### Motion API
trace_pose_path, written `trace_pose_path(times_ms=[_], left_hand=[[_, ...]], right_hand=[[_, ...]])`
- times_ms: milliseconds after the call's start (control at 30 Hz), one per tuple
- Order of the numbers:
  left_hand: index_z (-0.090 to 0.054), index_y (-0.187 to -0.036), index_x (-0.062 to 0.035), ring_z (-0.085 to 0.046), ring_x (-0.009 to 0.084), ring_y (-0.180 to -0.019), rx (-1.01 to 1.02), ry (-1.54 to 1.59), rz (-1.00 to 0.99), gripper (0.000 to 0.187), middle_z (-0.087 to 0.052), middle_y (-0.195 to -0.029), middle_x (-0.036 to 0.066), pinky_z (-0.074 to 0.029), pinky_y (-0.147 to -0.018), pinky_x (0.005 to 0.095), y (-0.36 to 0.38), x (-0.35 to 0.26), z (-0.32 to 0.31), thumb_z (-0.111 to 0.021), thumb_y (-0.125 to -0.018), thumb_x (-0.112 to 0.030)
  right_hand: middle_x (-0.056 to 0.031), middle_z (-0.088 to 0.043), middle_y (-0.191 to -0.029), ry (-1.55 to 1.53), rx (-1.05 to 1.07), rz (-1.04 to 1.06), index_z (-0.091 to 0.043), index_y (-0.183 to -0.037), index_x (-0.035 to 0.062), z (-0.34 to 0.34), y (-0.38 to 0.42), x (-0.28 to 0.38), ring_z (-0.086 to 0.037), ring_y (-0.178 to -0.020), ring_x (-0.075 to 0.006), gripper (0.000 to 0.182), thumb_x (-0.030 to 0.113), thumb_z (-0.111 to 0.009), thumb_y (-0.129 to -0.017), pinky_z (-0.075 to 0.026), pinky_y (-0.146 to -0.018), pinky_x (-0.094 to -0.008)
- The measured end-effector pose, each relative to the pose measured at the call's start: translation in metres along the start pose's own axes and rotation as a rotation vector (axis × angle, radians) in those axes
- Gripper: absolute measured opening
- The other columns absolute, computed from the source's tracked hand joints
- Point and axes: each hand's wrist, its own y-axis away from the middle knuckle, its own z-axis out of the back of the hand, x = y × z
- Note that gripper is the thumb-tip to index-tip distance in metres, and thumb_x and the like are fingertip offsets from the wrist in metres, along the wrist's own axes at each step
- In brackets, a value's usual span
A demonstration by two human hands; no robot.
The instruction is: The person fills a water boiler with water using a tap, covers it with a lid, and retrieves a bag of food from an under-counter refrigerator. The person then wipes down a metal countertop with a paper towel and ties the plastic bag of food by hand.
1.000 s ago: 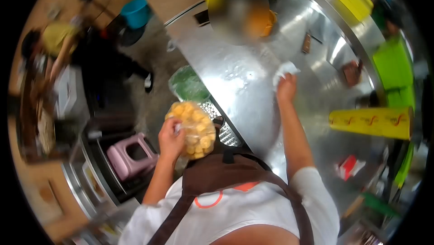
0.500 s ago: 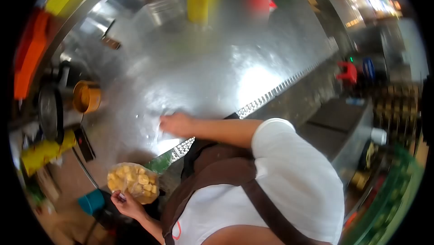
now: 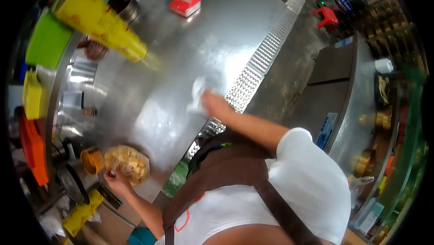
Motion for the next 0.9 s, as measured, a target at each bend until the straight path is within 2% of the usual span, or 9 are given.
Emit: trace_pose_path(times_ms=[67,200,267,333,600,733,833,867,900], left_hand=[[-0.053,-0.108,0.0025,-0.057,0.0277,-0.084,0.091,-0.03,0.031,0.038,-0.059,-0.094,0.017,-0.045,-0.076,0.035,-0.005,-0.006,0.001,-0.064,-0.08,-0.021],[-0.047,-0.122,0.0055,-0.05,0.0376,-0.106,0.173,-0.221,-0.004,0.058,-0.052,-0.117,0.025,-0.042,-0.09,0.0412,-0.005,-0.014,-0.001,-0.066,-0.079,-0.029],[-0.044,-0.126,0.0063,-0.046,0.04,-0.113,0.178,-0.381,0.033,0.064,-0.048,-0.123,0.027,-0.04,-0.095,0.0431,0.003,-0.036,0.003,-0.066,-0.079,-0.031],[-0.043,-0.129,0.0047,-0.042,0.04,-0.117,0.275,-0.479,0.215,0.068,-0.045,-0.127,0.026,-0.038,-0.098,0.0452,0.011,-0.065,0.006,-0.065,-0.079,-0.036],[-0.04,-0.131,0.003,-0.038,0.0393,-0.123,0.164,-0.548,0.003,0.061,-0.041,-0.132,0.025,-0.033,-0.102,0.0435,0.047,-0.14,-0.017,-0.063,-0.083,-0.027],[-0.041,-0.129,0.0036,-0.039,0.0383,-0.123,0.264,-0.417,-0.108,0.057,-0.042,-0.133,0.024,-0.033,-0.103,0.0424,0.083,-0.194,-0.018,-0.063,-0.085,-0.024],[-0.044,-0.128,0.0034,-0.045,0.0355,-0.118,0.377,-0.336,-0.12,0.053,-0.046,-0.128,0.023,-0.036,-0.099,0.0412,0.079,-0.199,-0.043,-0.062,-0.086,-0.023],[-0.044,-0.128,0.0047,-0.048,0.0333,-0.114,0.408,-0.316,-0.082,0.052,-0.049,-0.125,0.022,-0.037,-0.099,0.0396,0.082,-0.225,-0.049,-0.062,-0.086,-0.021],[-0.042,-0.13,0.0057,-0.044,0.036,-0.12,0.508,-0.233,-0.024,0.06,-0.043,-0.13,0.026,-0.034,-0.101,0.0411,0.08,-0.253,-0.055,-0.063,-0.085,-0.028]], right_hand=[[-0.0105,-0.05,-0.092,-0.22,-0.225,0.259,-0.054,-0.089,0.0073,0.013,0.026,0.019,-0.06,-0.081,-0.0262,0.014,0.005,-0.053,-0.075,-0.052,-0.066,-0.0368],[-0.0107,-0.05,-0.094,-0.224,-0.071,0.349,-0.054,-0.09,0.0073,0.038,0.008,-0.028,-0.059,-0.083,-0.0274,0.013,0.006,-0.053,-0.077,-0.052,-0.066,-0.0371],[-0.0114,-0.051,-0.095,-0.19,-0.27,0.223,-0.054,-0.092,0.0079,0.051,-0.021,-0.083,-0.06,-0.083,-0.0287,0.013,0.008,-0.052,-0.079,-0.052,-0.066,-0.0388],[-0.0129,-0.052,-0.096,-0.121,-0.236,-0.033,-0.055,-0.094,0.0096,0.084,-0.058,-0.146,-0.062,-0.082,-0.0295,0.014,0.009,-0.052,-0.08,-0.053,-0.066,-0.0411],[-0.0171,-0.053,-0.103,-0.086,-0.644,-0.453,-0.059,-0.097,0.0089,0.165,-0.231,-0.339,-0.063,-0.079,-0.0319,0.017,0.013,-0.047,-0.086,-0.052,-0.067,-0.042],[-0.0186,-0.057,-0.097,-0.035,-0.632,-0.416,-0.058,-0.102,0.0041,0.162,-0.231,-0.338,-0.064,-0.074,-0.0322,0.021,0.013,-0.046,-0.087,-0.053,-0.063,-0.0429],[-0.0181,-0.062,-0.097,-0.53,-0.407,-0.42,-0.053,-0.107,0.001,0.107,-0.2,-0.306,-0.061,-0.082,-0.0335,0.024,0.017,-0.045,-0.091,-0.05,-0.073,-0.0437],[-0.0187,-0.062,-0.102,-0.48,-0.237,-0.399,-0.05,-0.114,0.0015,0.111,-0.173,-0.278,-0.061,-0.088,-0.0351,0.03,0.021,-0.039,-0.094,-0.048,-0.079,-0.0444],[-0.0202,-0.062,-0.101,-0.514,-0.483,-0.242,-0.047,-0.119,0.0016,0.057,-0.17,-0.266,-0.06,-0.092,-0.0363,0.034,0.023,-0.034,-0.096,-0.046,-0.084,-0.0463]])
